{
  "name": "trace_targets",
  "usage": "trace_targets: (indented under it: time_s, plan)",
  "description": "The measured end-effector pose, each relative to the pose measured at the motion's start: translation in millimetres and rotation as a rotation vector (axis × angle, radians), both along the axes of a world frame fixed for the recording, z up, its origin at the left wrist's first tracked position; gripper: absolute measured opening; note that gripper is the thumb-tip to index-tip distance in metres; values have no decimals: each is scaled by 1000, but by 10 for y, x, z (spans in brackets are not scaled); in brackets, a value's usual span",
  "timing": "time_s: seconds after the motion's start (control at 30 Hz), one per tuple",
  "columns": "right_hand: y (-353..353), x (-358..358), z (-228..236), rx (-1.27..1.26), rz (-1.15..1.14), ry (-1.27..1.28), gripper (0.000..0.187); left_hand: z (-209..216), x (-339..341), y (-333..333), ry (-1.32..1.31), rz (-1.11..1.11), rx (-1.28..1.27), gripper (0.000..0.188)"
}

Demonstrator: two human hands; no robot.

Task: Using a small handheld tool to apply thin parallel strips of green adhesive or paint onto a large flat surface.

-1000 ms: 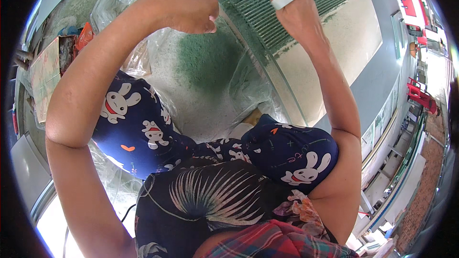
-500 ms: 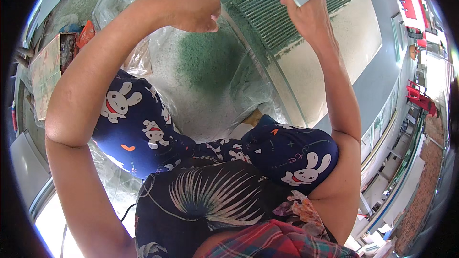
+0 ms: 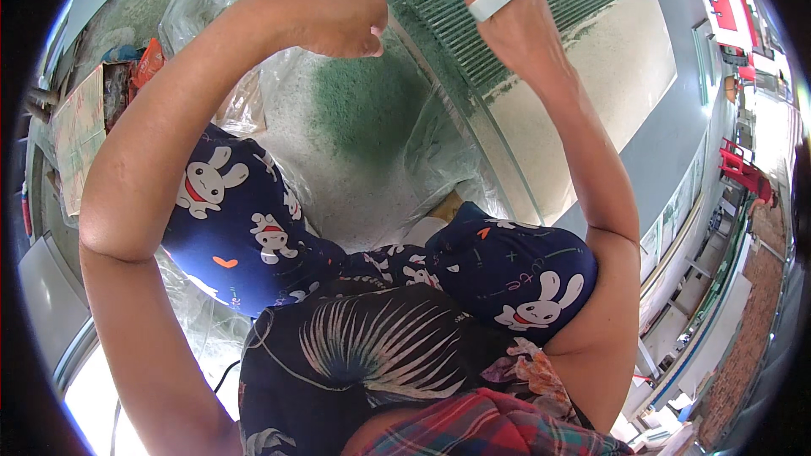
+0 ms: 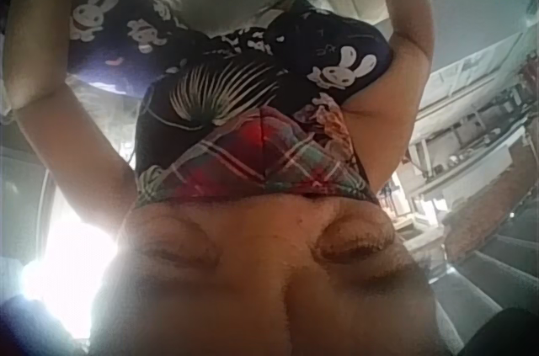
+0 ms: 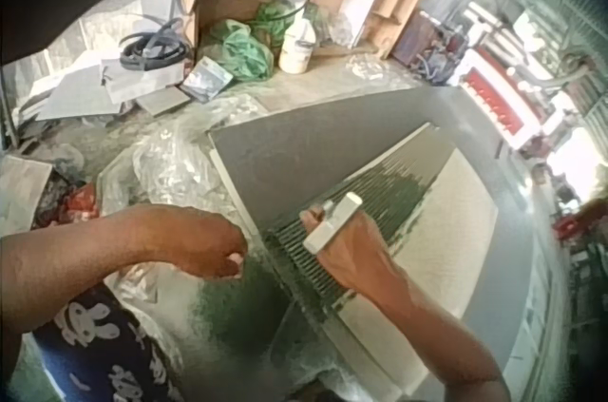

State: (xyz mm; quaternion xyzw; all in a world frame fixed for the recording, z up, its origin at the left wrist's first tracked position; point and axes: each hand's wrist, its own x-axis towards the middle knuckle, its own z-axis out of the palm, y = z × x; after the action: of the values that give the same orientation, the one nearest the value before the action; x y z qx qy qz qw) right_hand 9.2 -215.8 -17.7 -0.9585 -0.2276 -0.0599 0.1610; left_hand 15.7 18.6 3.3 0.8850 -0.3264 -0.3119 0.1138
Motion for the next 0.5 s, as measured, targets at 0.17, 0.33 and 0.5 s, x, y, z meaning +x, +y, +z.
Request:
trace_targets:
  time_s: [0.17,0.33,0.5]
  plan:
    - [217,-177,35,258,205,161,38,2,18,-23,3,-18,42,29]
    - [-35,114,124,-66,180,-122,23,1,-16,26,-8,52,-54,28]
    - [-113,185,94,-122,1,-53,28,36,-23,16,10,19,-14,27]
